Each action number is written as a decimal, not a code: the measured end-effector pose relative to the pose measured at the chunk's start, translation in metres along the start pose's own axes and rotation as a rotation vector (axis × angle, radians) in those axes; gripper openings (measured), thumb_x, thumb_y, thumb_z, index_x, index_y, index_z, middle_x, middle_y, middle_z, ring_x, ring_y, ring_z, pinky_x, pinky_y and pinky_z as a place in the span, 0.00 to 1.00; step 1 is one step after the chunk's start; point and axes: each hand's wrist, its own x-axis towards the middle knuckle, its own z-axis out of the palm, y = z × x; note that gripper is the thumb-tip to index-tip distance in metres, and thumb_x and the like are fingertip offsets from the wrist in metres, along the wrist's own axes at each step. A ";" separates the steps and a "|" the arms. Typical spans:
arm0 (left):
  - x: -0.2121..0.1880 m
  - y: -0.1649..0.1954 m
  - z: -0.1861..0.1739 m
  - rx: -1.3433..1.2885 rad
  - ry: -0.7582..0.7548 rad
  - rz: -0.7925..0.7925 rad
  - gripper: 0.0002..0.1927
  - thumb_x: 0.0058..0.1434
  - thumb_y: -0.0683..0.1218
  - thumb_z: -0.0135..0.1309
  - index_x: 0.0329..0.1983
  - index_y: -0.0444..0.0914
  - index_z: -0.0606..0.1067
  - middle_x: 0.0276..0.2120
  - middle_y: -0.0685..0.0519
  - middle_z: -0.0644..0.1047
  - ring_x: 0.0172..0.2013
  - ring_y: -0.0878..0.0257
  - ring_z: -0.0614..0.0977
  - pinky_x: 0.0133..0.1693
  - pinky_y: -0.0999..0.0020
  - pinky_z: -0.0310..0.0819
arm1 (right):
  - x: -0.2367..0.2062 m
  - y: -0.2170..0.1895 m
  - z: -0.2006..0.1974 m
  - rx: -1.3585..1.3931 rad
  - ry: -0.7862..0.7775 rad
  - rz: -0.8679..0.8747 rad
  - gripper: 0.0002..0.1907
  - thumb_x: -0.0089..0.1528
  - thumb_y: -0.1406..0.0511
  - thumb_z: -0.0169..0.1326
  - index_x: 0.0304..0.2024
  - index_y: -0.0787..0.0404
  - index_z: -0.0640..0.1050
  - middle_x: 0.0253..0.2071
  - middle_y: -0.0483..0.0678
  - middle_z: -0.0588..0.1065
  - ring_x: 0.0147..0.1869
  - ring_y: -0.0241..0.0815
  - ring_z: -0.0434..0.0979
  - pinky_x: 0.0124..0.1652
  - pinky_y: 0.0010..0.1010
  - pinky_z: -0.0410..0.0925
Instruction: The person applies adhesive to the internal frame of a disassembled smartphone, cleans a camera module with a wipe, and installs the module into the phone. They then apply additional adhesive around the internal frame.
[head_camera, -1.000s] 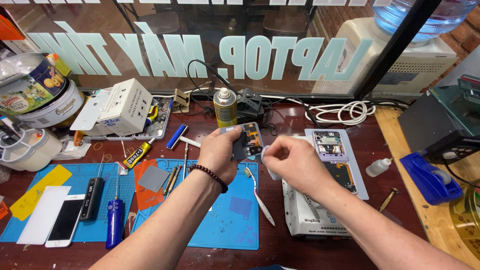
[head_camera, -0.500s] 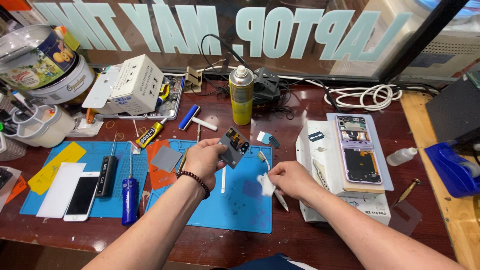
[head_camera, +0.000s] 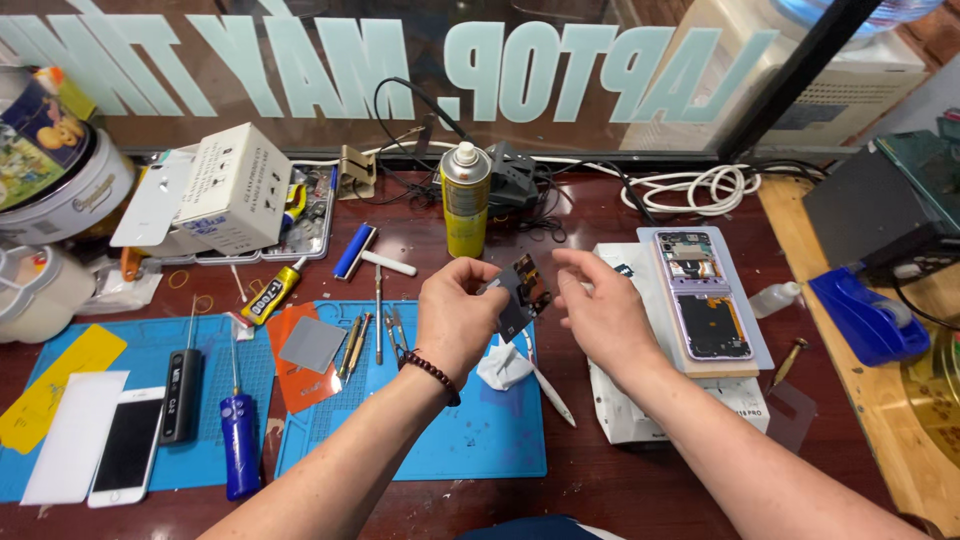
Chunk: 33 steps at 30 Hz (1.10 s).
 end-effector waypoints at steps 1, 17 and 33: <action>0.003 0.003 0.001 0.007 -0.010 -0.026 0.07 0.54 0.37 0.58 0.36 0.33 0.80 0.29 0.53 0.82 0.28 0.69 0.80 0.30 0.72 0.75 | -0.005 -0.002 0.000 -0.196 0.076 -0.145 0.20 0.65 0.65 0.50 0.59 0.54 0.76 0.48 0.47 0.80 0.42 0.39 0.83 0.42 0.31 0.74; -0.031 0.023 0.136 -0.119 -0.199 -0.274 0.09 0.56 0.40 0.58 0.39 0.32 0.79 0.30 0.52 0.81 0.26 0.66 0.81 0.28 0.68 0.80 | -0.031 0.073 -0.130 -0.176 0.002 -0.262 0.13 0.58 0.67 0.59 0.46 0.58 0.82 0.35 0.45 0.84 0.38 0.36 0.85 0.40 0.28 0.75; -0.080 0.056 0.318 -0.024 0.064 -0.144 0.09 0.56 0.40 0.58 0.40 0.34 0.81 0.31 0.55 0.83 0.25 0.69 0.79 0.26 0.72 0.73 | -0.007 0.158 -0.307 -0.067 -0.066 -0.430 0.07 0.60 0.65 0.61 0.39 0.61 0.83 0.36 0.44 0.83 0.36 0.33 0.83 0.37 0.27 0.74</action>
